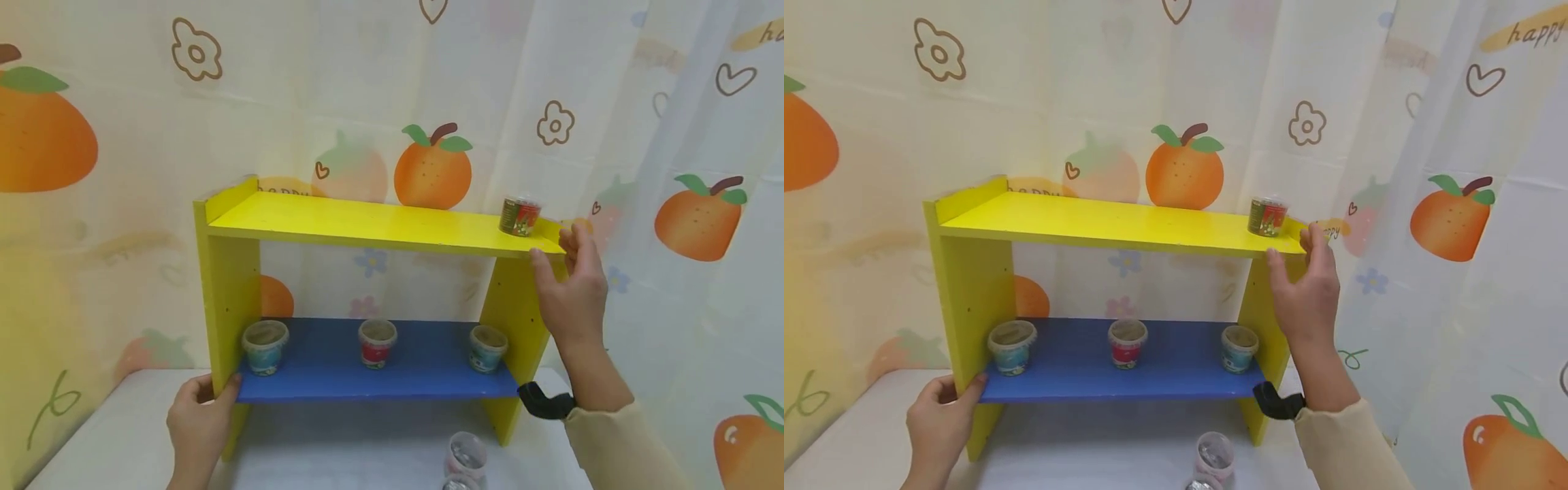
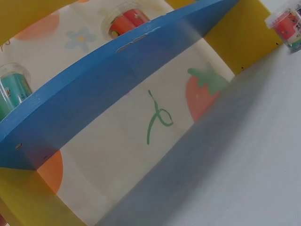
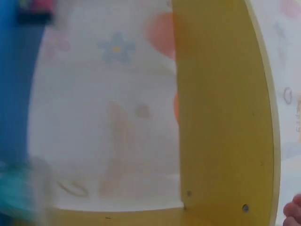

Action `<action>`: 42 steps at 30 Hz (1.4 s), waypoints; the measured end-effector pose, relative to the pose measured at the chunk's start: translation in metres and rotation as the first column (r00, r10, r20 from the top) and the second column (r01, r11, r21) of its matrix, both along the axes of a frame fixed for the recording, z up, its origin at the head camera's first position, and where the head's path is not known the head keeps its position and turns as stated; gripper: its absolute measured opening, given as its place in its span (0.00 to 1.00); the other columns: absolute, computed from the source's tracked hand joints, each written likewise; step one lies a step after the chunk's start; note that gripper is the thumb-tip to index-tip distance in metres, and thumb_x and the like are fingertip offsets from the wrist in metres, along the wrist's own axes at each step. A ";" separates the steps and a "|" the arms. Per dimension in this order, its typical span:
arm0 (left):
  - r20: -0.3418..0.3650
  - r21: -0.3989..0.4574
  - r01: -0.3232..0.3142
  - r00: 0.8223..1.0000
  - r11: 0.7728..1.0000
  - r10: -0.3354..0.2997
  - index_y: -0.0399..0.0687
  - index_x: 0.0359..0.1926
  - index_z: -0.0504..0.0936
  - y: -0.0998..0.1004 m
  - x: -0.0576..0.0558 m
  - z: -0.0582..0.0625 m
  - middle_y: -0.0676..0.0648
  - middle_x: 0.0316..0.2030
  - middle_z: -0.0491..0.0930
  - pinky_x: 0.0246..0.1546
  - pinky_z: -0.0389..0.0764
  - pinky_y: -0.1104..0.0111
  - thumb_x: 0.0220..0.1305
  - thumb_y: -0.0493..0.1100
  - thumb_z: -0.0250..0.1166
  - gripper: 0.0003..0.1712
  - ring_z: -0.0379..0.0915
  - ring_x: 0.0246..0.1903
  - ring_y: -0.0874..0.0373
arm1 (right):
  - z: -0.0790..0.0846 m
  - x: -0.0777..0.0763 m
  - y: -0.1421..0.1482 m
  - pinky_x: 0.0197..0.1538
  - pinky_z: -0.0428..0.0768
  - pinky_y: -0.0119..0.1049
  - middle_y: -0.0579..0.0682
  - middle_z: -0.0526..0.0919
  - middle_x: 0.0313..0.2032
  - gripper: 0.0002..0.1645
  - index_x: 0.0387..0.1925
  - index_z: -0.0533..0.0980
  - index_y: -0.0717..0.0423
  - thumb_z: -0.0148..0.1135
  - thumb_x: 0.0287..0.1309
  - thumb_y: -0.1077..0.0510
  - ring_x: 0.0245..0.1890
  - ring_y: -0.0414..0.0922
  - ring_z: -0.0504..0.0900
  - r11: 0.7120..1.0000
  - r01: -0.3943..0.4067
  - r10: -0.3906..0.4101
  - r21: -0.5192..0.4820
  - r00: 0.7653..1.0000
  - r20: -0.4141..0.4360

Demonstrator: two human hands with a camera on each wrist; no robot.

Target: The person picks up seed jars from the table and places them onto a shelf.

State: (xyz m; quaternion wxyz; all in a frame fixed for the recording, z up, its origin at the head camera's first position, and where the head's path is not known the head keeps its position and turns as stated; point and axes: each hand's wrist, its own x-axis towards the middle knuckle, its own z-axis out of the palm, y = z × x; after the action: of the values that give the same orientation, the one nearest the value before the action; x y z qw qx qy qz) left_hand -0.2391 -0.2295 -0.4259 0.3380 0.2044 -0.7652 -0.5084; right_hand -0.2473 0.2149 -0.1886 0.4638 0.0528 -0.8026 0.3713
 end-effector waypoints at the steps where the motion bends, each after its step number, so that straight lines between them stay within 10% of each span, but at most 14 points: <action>1: -0.007 -0.002 0.000 1.000 1.000 0.000 0.33 0.47 0.79 0.000 0.000 0.001 0.34 0.43 0.81 0.24 0.66 0.86 0.62 0.54 0.68 0.27 0.74 0.42 0.47 | -0.011 0.006 0.000 0.68 0.68 0.36 0.53 0.74 0.64 0.39 0.72 0.60 0.52 0.60 0.66 0.46 0.65 0.49 0.72 1.000 0.002 -0.002 0.010 0.999 -0.036; 6: -0.010 0.003 -0.013 1.000 1.000 0.013 0.32 0.48 0.79 0.001 -0.001 0.002 0.34 0.43 0.81 0.25 0.64 0.88 0.62 0.54 0.67 0.28 0.73 0.42 0.48 | -0.073 0.027 0.003 0.56 0.69 0.16 0.53 0.81 0.50 0.29 0.65 0.70 0.57 0.64 0.64 0.57 0.54 0.44 0.80 0.997 -0.053 0.055 0.050 0.997 -0.054; 14: 0.018 0.022 -0.019 1.000 1.000 0.019 0.32 0.49 0.78 0.002 -0.001 -0.001 0.34 0.45 0.80 0.26 0.62 0.87 0.63 0.56 0.66 0.29 0.71 0.43 0.48 | -0.155 0.037 0.005 0.40 0.79 0.20 0.46 0.87 0.37 0.10 0.42 0.82 0.56 0.65 0.64 0.55 0.34 0.30 0.80 0.991 -0.130 0.119 0.020 0.953 0.279; 17: 0.038 0.036 -0.016 0.999 0.999 0.015 0.33 0.50 0.78 0.002 0.000 -0.003 0.34 0.46 0.80 0.26 0.62 0.87 0.63 0.57 0.65 0.30 0.71 0.44 0.47 | -0.177 0.037 0.006 0.38 0.80 0.26 0.45 0.86 0.36 0.10 0.41 0.83 0.54 0.66 0.63 0.53 0.33 0.34 0.81 0.980 -0.180 0.197 -0.081 0.875 0.443; 23: 0.045 0.040 -0.013 0.999 0.999 0.011 0.33 0.51 0.77 0.004 -0.001 -0.003 0.35 0.46 0.79 0.26 0.63 0.88 0.64 0.56 0.64 0.29 0.71 0.46 0.47 | -0.209 0.028 0.014 0.45 0.82 0.37 0.50 0.85 0.43 0.25 0.49 0.79 0.60 0.66 0.60 0.45 0.41 0.43 0.81 0.927 -0.310 0.364 -0.212 0.603 0.709; 33: 0.007 -0.010 -0.009 1.000 1.000 0.009 0.33 0.48 0.78 0.005 0.001 0.008 0.35 0.44 0.79 0.28 0.64 0.86 0.64 0.54 0.65 0.26 0.71 0.43 0.49 | -0.237 0.012 0.025 0.56 0.75 0.62 0.61 0.73 0.63 0.41 0.67 0.68 0.59 0.64 0.61 0.39 0.58 0.57 0.73 0.840 -0.462 0.442 -0.282 0.285 0.850; 42: 0.015 -0.020 -0.024 1.000 1.000 0.024 0.32 0.48 0.78 0.004 0.001 0.004 0.34 0.44 0.80 0.29 0.62 0.86 0.64 0.54 0.66 0.27 0.71 0.43 0.48 | -0.245 0.011 0.025 0.53 0.76 0.63 0.58 0.76 0.59 0.41 0.66 0.70 0.53 0.68 0.56 0.38 0.51 0.52 0.74 0.856 -0.430 0.417 -0.289 0.243 0.876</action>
State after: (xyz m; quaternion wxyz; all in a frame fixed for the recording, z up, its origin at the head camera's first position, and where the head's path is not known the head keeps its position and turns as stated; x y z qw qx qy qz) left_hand -0.2377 -0.2258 -0.4224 0.3402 0.2140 -0.7702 -0.4953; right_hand -0.2368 0.2395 -0.4333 -0.1789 0.0542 -0.8773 0.4420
